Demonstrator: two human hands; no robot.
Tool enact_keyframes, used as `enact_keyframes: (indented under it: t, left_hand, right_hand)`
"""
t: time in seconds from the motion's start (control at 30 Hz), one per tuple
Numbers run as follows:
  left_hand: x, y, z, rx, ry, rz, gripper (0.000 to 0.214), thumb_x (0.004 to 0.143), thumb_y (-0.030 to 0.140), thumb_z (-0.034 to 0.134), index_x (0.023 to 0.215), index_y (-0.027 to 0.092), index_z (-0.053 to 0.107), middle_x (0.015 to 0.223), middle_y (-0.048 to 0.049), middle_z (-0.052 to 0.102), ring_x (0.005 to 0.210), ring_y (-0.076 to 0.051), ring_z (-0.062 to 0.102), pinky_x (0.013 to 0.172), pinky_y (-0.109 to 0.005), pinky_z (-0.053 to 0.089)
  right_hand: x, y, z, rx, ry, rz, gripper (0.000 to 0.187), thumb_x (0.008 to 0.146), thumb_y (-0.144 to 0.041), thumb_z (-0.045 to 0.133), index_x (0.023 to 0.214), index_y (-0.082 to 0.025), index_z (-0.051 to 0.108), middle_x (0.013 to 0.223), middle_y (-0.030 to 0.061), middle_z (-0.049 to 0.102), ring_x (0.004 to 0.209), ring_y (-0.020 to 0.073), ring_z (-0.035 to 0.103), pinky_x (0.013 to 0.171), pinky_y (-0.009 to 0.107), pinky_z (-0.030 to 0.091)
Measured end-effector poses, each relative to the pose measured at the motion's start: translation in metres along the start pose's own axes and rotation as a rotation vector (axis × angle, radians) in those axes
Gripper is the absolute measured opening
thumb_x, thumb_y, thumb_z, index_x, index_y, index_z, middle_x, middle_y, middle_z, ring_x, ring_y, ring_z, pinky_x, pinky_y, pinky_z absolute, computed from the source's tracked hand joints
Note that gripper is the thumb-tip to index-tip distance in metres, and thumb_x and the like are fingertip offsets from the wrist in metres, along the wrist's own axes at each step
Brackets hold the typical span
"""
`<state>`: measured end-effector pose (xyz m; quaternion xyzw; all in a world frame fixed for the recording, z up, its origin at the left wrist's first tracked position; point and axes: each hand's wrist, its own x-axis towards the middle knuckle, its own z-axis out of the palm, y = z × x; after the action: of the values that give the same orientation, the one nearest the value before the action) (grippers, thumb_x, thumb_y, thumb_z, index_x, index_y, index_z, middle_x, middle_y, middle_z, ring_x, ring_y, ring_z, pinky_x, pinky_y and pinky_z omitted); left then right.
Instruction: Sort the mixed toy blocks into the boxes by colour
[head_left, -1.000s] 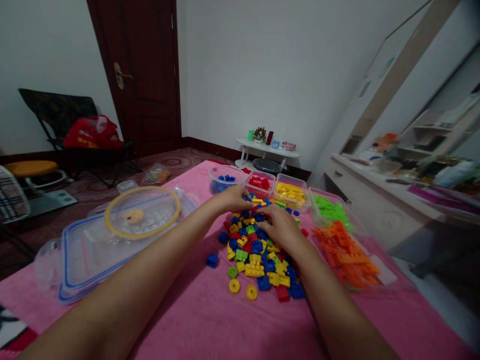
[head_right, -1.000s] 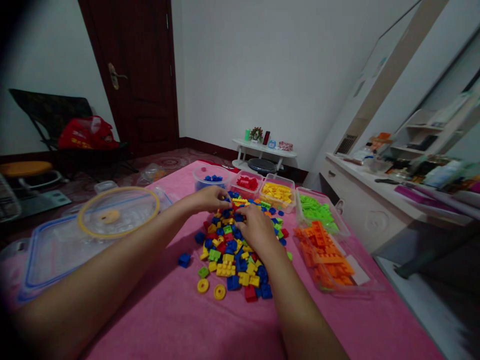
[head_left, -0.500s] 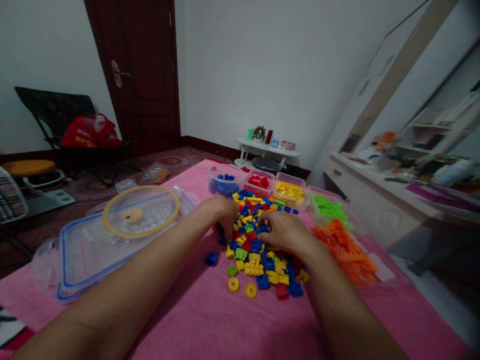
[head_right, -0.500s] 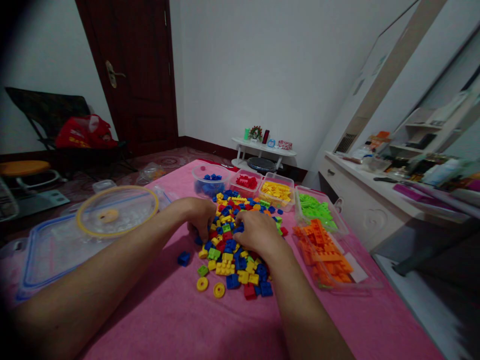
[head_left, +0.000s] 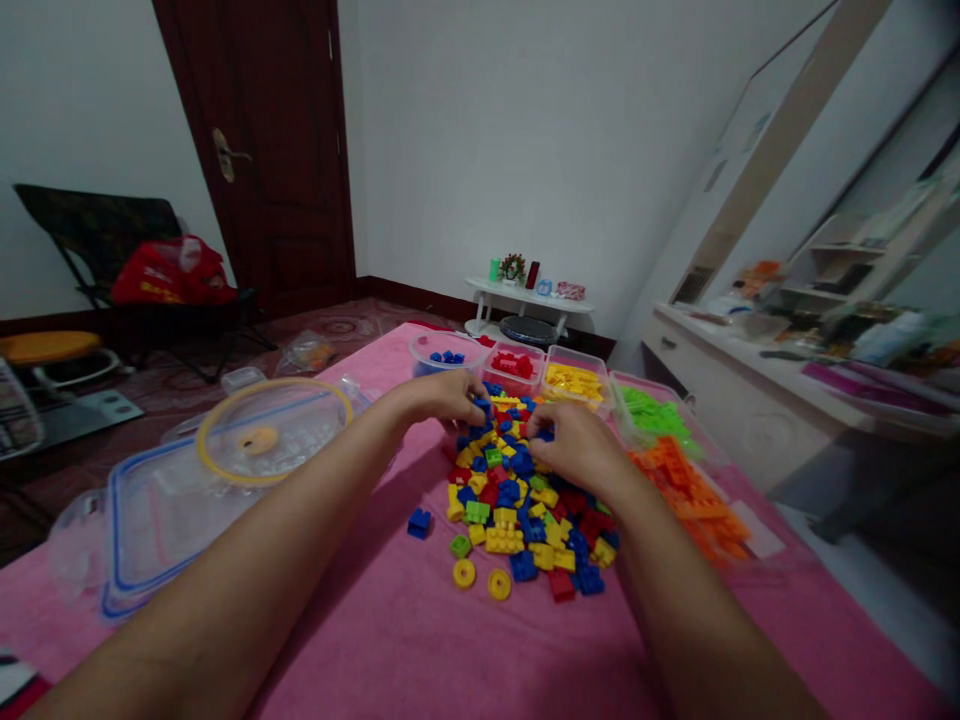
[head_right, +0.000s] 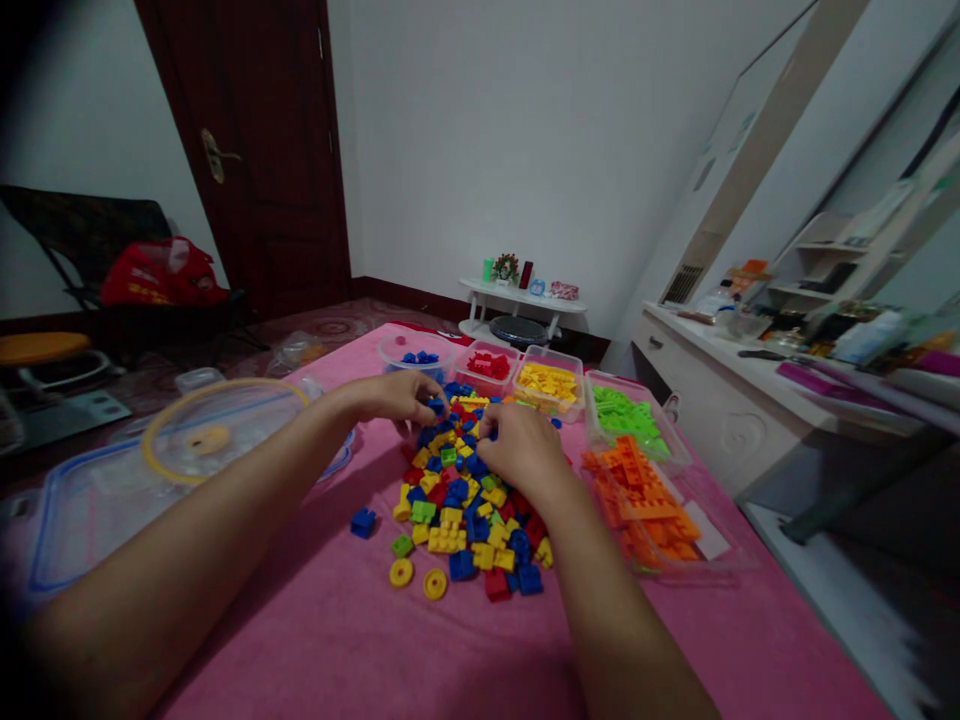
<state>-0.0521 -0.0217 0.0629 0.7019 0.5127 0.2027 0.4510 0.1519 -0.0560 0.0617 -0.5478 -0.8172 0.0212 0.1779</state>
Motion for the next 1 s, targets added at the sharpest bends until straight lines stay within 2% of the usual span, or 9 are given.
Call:
enact_keyframes:
  t: [0.1, 0.2, 0.33, 0.43, 0.57, 0.7, 0.77, 0.83, 1.0]
  left_hand:
    - [0.008, 0.003, 0.011, -0.327, -0.017, -0.009, 0.025, 0.065, 0.014, 0.059, 0.09, 0.015, 0.063, 0.064, 0.0001, 0.061, 0.051, -0.009, 0.057, 0.046, -0.019, 0.05]
    - [0.015, 0.003, 0.02, -0.669, -0.12, -0.068, 0.027, 0.069, 0.016, 0.057, 0.096, 0.016, 0.06, 0.07, -0.001, 0.062, 0.056, -0.01, 0.061, 0.046, -0.017, 0.05]
    - [0.018, 0.0, 0.023, -1.006, -0.29, -0.145, 0.031, 0.074, 0.036, 0.059, 0.095, 0.013, 0.057, 0.078, -0.0062, 0.064, 0.066, -0.016, 0.066, 0.048, -0.022, 0.054]
    - [0.018, -0.002, 0.025, -1.103, -0.316, -0.152, 0.032, 0.077, 0.04, 0.059, 0.093, 0.012, 0.058, 0.075, -0.0066, 0.064, 0.061, -0.014, 0.064, 0.042, -0.017, 0.05]
    - [0.022, 0.002, 0.021, -1.082, -0.174, -0.123, 0.016, 0.08, 0.025, 0.06, 0.088, 0.011, 0.059, 0.067, -0.0034, 0.061, 0.05, -0.007, 0.057, 0.035, -0.008, 0.04]
    - [0.043, 0.013, -0.002, -0.934, 0.186, -0.049, 0.015, 0.081, 0.026, 0.059, 0.08, 0.012, 0.057, 0.061, -0.0014, 0.058, 0.048, -0.005, 0.054, 0.038, -0.009, 0.04]
    - [0.059, 0.015, -0.019, -0.763, 0.406, -0.016, 0.014, 0.08, 0.025, 0.06, 0.079, 0.012, 0.056, 0.058, -0.0003, 0.056, 0.048, -0.005, 0.053, 0.044, -0.013, 0.045]
    - [0.073, 0.013, -0.035, -0.57, 0.541, 0.012, 0.013, 0.078, 0.023, 0.062, 0.081, 0.012, 0.057, 0.056, 0.0011, 0.055, 0.048, -0.006, 0.053, 0.052, -0.019, 0.05]
    - [0.089, -0.001, -0.057, -0.104, 0.523, -0.018, 0.018, 0.067, 0.023, 0.069, 0.079, 0.009, 0.066, 0.057, 0.0001, 0.057, 0.049, -0.007, 0.052, 0.057, -0.023, 0.049]
  right_hand:
    - [0.003, 0.0, -0.006, 0.17, 0.168, -0.016, 0.011, 0.066, -0.02, 0.059, 0.073, -0.02, 0.067, 0.075, 0.0016, 0.066, 0.066, 0.0142, 0.056, 0.061, 0.024, 0.04]
    - [0.006, -0.005, -0.002, 0.316, 0.294, -0.068, 0.018, 0.069, -0.022, 0.06, 0.084, -0.018, 0.069, 0.079, 0.0025, 0.066, 0.062, 0.0121, 0.054, 0.061, 0.025, 0.043]
    - [0.008, -0.008, 0.008, 0.536, 0.326, -0.117, 0.036, 0.07, -0.017, 0.058, 0.105, -0.019, 0.065, 0.101, 0.0056, 0.065, 0.063, 0.01, 0.057, 0.058, 0.022, 0.047]
    - [0.009, -0.007, 0.008, 0.612, 0.348, -0.099, 0.037, 0.071, -0.017, 0.057, 0.108, -0.019, 0.063, 0.104, 0.0067, 0.065, 0.067, 0.0112, 0.06, 0.06, 0.023, 0.05]
    - [0.008, -0.002, 0.002, 0.586, 0.418, -0.069, 0.028, 0.073, -0.022, 0.057, 0.099, -0.016, 0.066, 0.096, 0.0077, 0.068, 0.065, 0.0135, 0.06, 0.059, 0.026, 0.05]
    - [0.009, 0.003, 0.0, 0.56, 0.437, -0.063, 0.024, 0.073, -0.023, 0.057, 0.094, -0.016, 0.067, 0.09, 0.0065, 0.069, 0.064, 0.0133, 0.059, 0.06, 0.027, 0.049]
    - [0.009, 0.001, 0.0, 0.545, 0.42, -0.061, 0.024, 0.073, -0.022, 0.056, 0.093, -0.016, 0.068, 0.088, 0.0057, 0.069, 0.063, 0.0129, 0.059, 0.062, 0.027, 0.049]
    - [0.008, -0.006, 0.001, 0.51, 0.379, -0.078, 0.021, 0.073, -0.02, 0.057, 0.09, -0.017, 0.068, 0.087, 0.0047, 0.069, 0.064, 0.0128, 0.058, 0.064, 0.027, 0.048]
    - [-0.013, -0.049, 0.018, 0.391, 0.091, -0.289, 0.017, 0.077, -0.022, 0.058, 0.091, -0.023, 0.069, 0.09, 0.002, 0.067, 0.079, 0.0144, 0.06, 0.075, 0.028, 0.045]
